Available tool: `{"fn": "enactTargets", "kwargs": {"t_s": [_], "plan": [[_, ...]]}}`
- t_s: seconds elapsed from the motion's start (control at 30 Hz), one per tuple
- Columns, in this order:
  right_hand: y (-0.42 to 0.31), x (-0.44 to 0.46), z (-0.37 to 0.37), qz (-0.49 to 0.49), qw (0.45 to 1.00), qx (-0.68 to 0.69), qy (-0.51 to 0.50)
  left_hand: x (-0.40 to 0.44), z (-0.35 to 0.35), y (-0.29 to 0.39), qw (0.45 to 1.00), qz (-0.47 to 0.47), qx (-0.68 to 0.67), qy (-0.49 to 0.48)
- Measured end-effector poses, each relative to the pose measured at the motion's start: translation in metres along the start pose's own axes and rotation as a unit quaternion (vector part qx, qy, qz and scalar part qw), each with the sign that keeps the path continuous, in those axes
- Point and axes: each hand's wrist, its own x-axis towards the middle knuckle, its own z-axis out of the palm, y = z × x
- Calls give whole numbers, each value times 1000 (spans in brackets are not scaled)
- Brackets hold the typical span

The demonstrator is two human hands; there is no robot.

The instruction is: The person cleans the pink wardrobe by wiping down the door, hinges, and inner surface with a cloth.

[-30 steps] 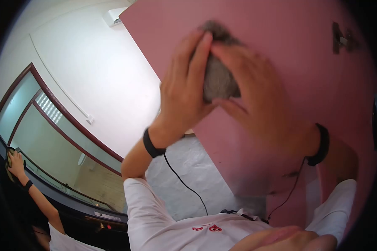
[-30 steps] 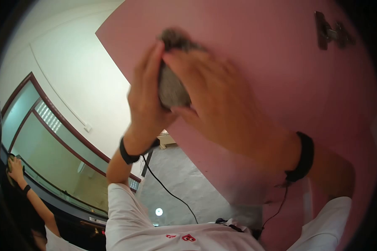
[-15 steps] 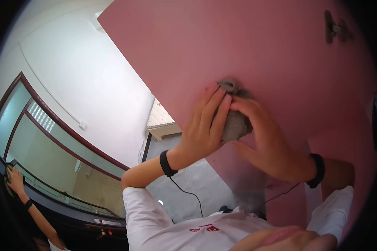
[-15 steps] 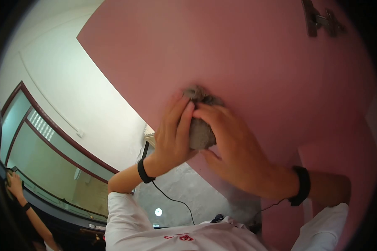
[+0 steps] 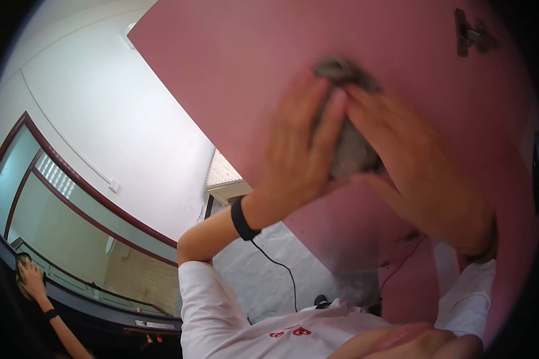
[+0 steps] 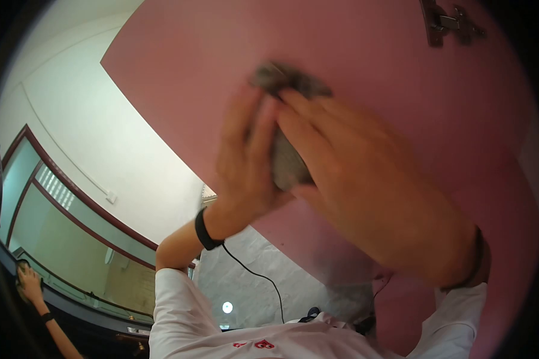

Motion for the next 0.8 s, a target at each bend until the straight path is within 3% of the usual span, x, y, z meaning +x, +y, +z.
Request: {"fn": "enactTargets", "kwargs": {"t_s": [0.03,0.07,0.1,0.13,0.23,0.33,0.4,0.5,0.57,0.63,0.77,0.8], "plan": [[-2,-15,-7,28,995,-24,-89,-15,6,11,1000,2,-1,0],[-2,-28,-11,30,995,-23,-88,-30,11,20,998,17,-21,-64],[-2,-38,-16,56,984,-10,-170,-41,14,25,991,31,-40,-127],[0,-44,-17,82,965,1,-251,-49,17,26,991,33,-39,-127],[10,-45,-13,62,973,29,-219,-47,18,25,984,76,9,-163],[12,-49,-3,61,975,67,-201,-45,13,27,983,34,-7,-182],[17,-44,0,51,980,86,-170,-44,15,25,985,-23,-39,-167],[28,-33,1,38,983,130,-125,-27,14,22,996,-33,-20,-84],[35,-42,16,41,980,170,-98,-29,8,30,996,-36,14,-77],[51,-39,23,-17,980,195,-25,-16,0,30,995,-39,43,-77],[79,-24,16,-36,950,308,-51,14,-1,16,992,16,100,-80],[93,-17,25,-6,920,390,-27,15,3,2,992,42,97,-74]]}}
